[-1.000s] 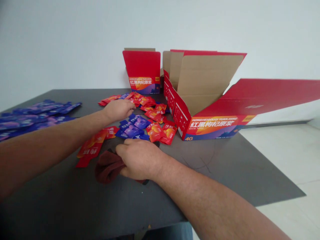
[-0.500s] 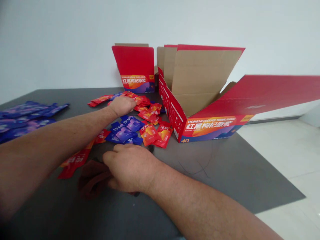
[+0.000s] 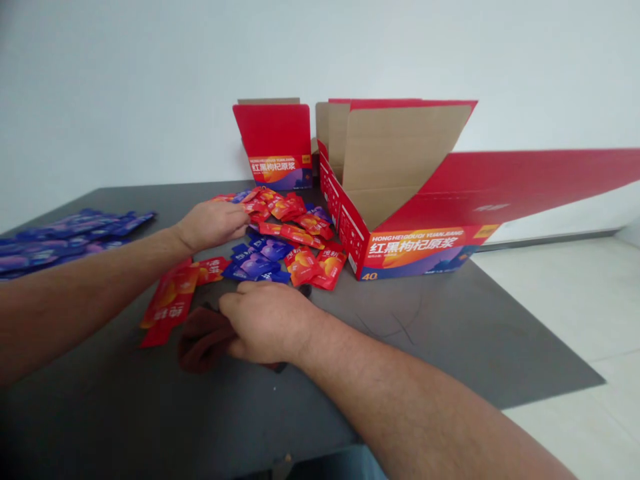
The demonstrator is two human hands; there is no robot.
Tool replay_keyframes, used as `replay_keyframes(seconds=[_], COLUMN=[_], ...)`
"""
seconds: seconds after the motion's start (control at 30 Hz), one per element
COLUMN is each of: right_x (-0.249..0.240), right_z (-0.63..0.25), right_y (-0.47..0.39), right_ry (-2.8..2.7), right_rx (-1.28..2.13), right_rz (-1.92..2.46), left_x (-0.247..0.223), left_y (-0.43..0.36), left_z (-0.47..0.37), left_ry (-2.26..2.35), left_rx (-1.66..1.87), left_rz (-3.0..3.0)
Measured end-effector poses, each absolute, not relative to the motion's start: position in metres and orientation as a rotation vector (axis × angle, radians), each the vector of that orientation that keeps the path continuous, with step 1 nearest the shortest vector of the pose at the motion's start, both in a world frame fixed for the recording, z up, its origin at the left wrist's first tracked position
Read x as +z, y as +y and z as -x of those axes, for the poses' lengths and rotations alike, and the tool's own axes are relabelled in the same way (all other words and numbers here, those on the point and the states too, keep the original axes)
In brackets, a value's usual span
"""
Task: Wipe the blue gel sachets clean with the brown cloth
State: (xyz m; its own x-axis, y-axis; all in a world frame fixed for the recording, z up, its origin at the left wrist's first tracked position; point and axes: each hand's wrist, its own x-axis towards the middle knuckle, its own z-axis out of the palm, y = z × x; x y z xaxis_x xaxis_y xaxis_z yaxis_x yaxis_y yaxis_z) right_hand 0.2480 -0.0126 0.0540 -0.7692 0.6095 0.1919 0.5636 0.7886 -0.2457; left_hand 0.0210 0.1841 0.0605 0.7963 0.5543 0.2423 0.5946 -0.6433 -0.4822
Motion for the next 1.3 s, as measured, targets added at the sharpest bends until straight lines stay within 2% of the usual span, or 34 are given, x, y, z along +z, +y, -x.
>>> replay_keyframes(seconds=[0.37, 0.73, 0.93, 1.07, 1.17, 1.3], right_x=[0.058, 0.057, 0.057, 0.057, 0.056, 0.054], right_z=[-0.248, -0.247, -0.248, -0.247, -0.246, -0.247], right_y=[-0.014, -0.015, -0.014, -0.013, -0.012, -0.011], right_ry=[-2.747, -2.742, -2.75, -2.744, -2.75, -2.731], right_rx=[0.29, 0.28, 0.263, 0.267, 0.291, 0.296], right_rz=[0.941, 0.938, 0.917, 0.932, 0.932, 0.916], left_x=[0.063, 0.067, 0.08, 0.069, 0.05, 0.031], left_y=[0.104, 0.093, 0.127, 0.149, 0.167, 0.188], left_z=[0.016, 0.024, -0.042, -0.113, -0.159, -0.185], left_ry=[-0.954, -0.973, -0.943, -0.772, -0.592, -0.588], left_rx=[0.011, 0.022, -0.186, -0.326, -0.254, -0.163], left_rz=[2.412, 2.58, 2.68, 2.833, 2.966, 3.002])
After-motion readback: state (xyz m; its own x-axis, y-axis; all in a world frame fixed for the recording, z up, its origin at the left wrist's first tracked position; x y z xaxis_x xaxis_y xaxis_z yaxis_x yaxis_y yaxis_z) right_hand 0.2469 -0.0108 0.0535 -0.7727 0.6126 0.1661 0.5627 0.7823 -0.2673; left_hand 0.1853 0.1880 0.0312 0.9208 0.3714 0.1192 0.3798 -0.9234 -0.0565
